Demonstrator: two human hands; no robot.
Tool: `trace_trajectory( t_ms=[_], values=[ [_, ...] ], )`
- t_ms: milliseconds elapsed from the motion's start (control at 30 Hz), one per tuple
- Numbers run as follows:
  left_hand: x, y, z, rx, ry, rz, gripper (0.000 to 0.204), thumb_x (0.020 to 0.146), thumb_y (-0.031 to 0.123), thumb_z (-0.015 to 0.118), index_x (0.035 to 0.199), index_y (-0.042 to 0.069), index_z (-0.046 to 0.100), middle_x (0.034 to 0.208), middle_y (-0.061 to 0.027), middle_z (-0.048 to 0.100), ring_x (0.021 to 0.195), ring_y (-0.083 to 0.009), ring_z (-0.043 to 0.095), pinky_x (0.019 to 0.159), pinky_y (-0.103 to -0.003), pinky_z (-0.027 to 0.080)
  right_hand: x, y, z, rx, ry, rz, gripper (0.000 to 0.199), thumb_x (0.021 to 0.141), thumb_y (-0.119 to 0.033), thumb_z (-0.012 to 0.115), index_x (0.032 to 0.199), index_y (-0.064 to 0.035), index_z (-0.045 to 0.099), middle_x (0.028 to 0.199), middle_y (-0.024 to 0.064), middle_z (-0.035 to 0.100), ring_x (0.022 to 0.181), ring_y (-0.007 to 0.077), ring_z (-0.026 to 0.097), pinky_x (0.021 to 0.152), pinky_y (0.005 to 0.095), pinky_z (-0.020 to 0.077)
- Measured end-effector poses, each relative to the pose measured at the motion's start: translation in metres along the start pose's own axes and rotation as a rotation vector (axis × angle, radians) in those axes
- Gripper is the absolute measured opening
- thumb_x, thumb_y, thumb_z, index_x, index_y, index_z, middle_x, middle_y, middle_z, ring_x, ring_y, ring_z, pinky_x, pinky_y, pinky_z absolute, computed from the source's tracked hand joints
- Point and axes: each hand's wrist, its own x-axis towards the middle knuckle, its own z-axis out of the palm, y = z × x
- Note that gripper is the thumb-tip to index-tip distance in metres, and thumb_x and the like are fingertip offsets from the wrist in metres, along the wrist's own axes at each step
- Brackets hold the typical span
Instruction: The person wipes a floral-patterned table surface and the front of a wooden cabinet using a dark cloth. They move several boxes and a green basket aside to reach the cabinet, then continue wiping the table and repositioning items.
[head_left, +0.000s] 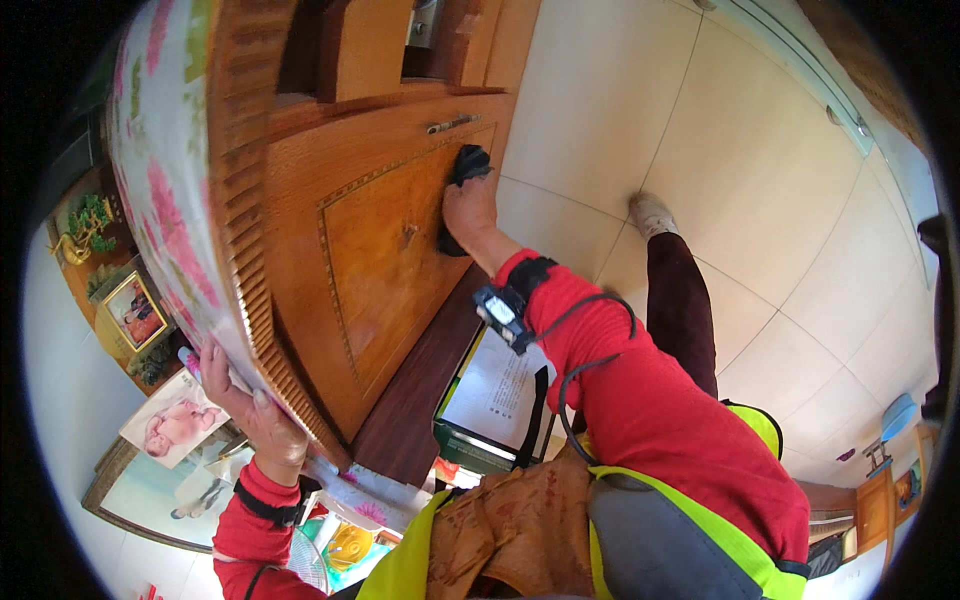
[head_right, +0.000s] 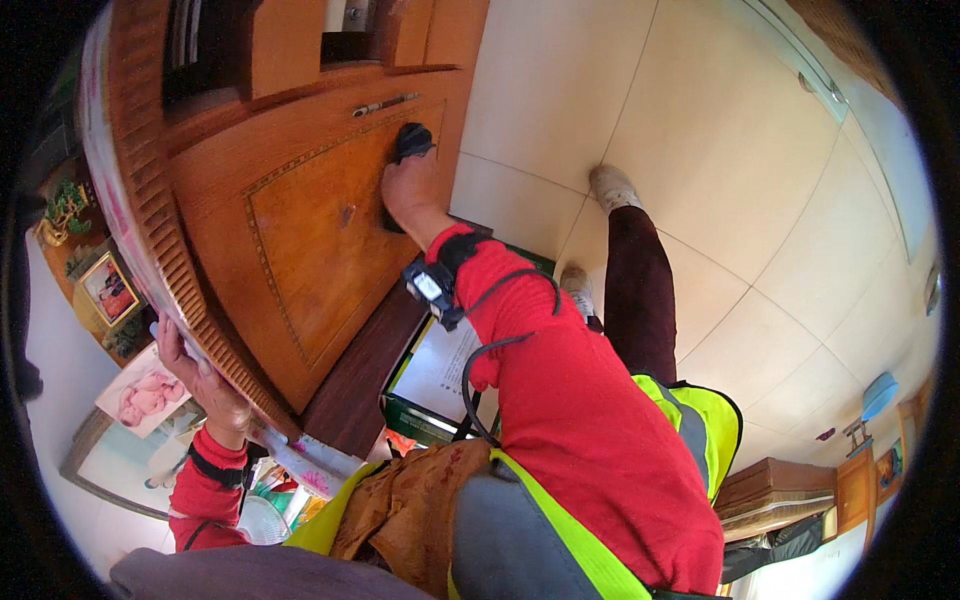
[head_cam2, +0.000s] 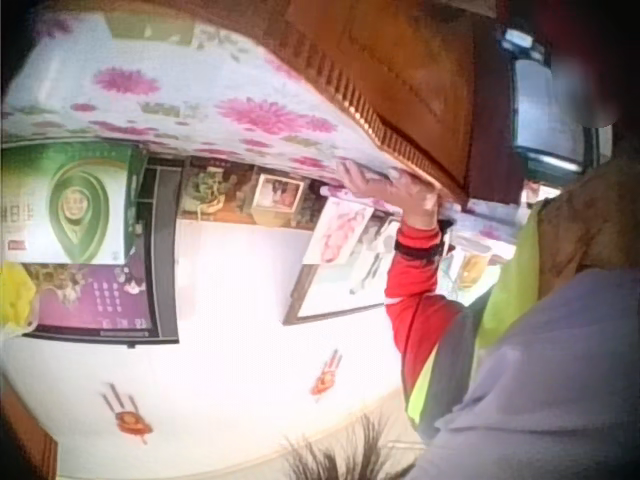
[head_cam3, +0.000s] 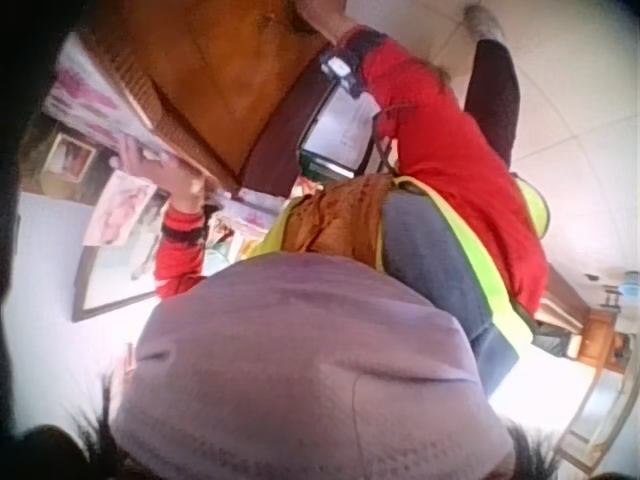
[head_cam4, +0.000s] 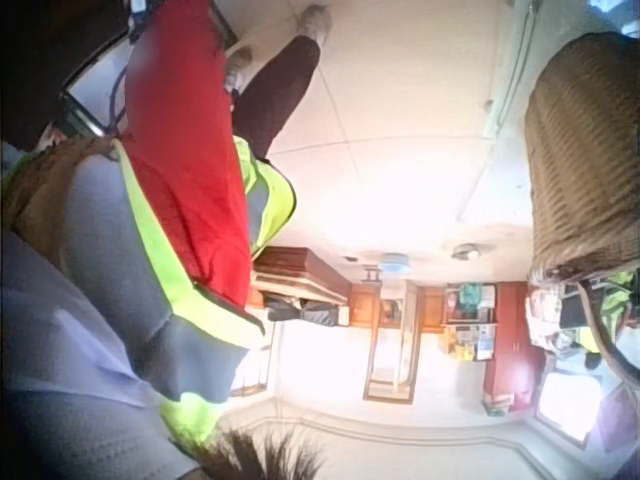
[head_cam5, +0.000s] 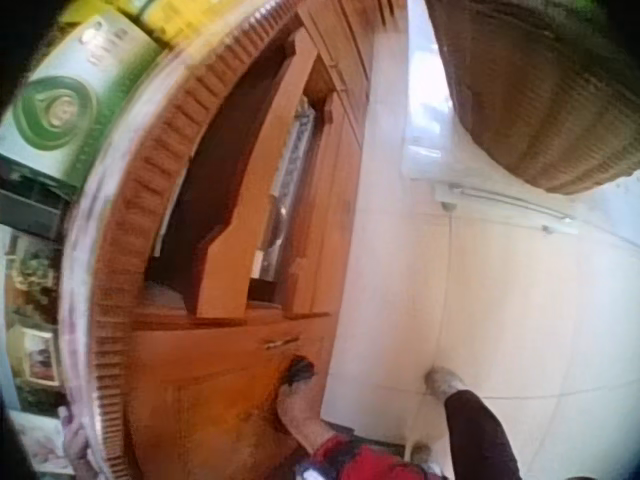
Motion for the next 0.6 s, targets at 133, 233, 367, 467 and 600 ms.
trace_trajectory(
  t_ms=[133, 233, 367, 467, 600],
  values=[
    [-0.001, -0.002, 0.001, -0.050, 0.001, -0.044, 0.078, 0.098, 0.059, 0.033, 0.144, -0.005, 0.032, 0.150, -0.0225, 0.030, 0.142, -0.0370, 0.026, 0.118, -0.049, 0.015, 0.048, 0.048, 0.011, -0.153, -0.002, 0.099, 0.021, 0.078, -0.006, 0.056, 0.096, 0.0037, 0.060, 0.097, 0.0299, 0.064, 0.090, 0.0519, 0.059, 0.080, 0.0508, 0.0503],
    [-0.002, -0.004, 0.000, -0.041, -0.010, -0.020, 0.076, 0.099, 0.057, 0.035, 0.145, -0.003, 0.032, 0.150, -0.0223, 0.029, 0.143, -0.0371, 0.025, 0.118, -0.049, 0.015, 0.095, 0.069, 0.009, -0.255, -0.010, -0.067, 0.015, 0.077, -0.008, 0.057, 0.085, 0.0033, 0.063, 0.095, 0.0297, 0.065, 0.089, 0.0500, 0.059, 0.080, 0.0519, 0.0497],
    [-0.009, -0.014, -0.011, 0.150, -0.104, 0.207, 0.080, 0.095, 0.062, 0.044, 0.148, 0.002, 0.035, 0.151, -0.0221, 0.030, 0.143, -0.0386, 0.026, 0.117, -0.050, 0.018, 0.139, 0.106, 0.001, -0.335, -0.103, -0.208, 0.014, 0.076, -0.009, 0.057, 0.074, 0.0031, 0.063, 0.098, 0.0305, 0.065, 0.097, 0.0472, 0.058, 0.088, 0.0512, 0.0470],
    [-0.022, -0.028, -0.024, 0.360, -0.241, 0.336, 0.084, 0.093, 0.065, 0.049, 0.155, 0.014, 0.028, 0.156, -0.0225, 0.024, 0.145, -0.0410, 0.023, 0.117, -0.053, 0.018, 0.125, 0.135, 0.008, -0.334, -0.203, -0.060, 0.028, 0.084, -0.018, 0.053, 0.091, 0.0059, 0.066, 0.104, 0.0329, 0.064, 0.101, 0.0484, 0.060, 0.088, 0.0497, 0.0498],
    [-0.037, -0.044, -0.034, 0.130, -0.247, 0.179, 0.086, 0.097, 0.059, 0.047, 0.159, 0.013, 0.009, 0.164, -0.0190, 0.009, 0.149, -0.0412, 0.015, 0.120, -0.055, 0.009, 0.083, 0.172, 0.021, -0.414, -0.449, 0.044, 0.032, 0.089, -0.022, 0.051, 0.098, 0.0033, 0.068, 0.107, 0.0315, 0.065, 0.102, 0.0461, 0.062, 0.087, 0.0498, 0.0516]
  ],
)
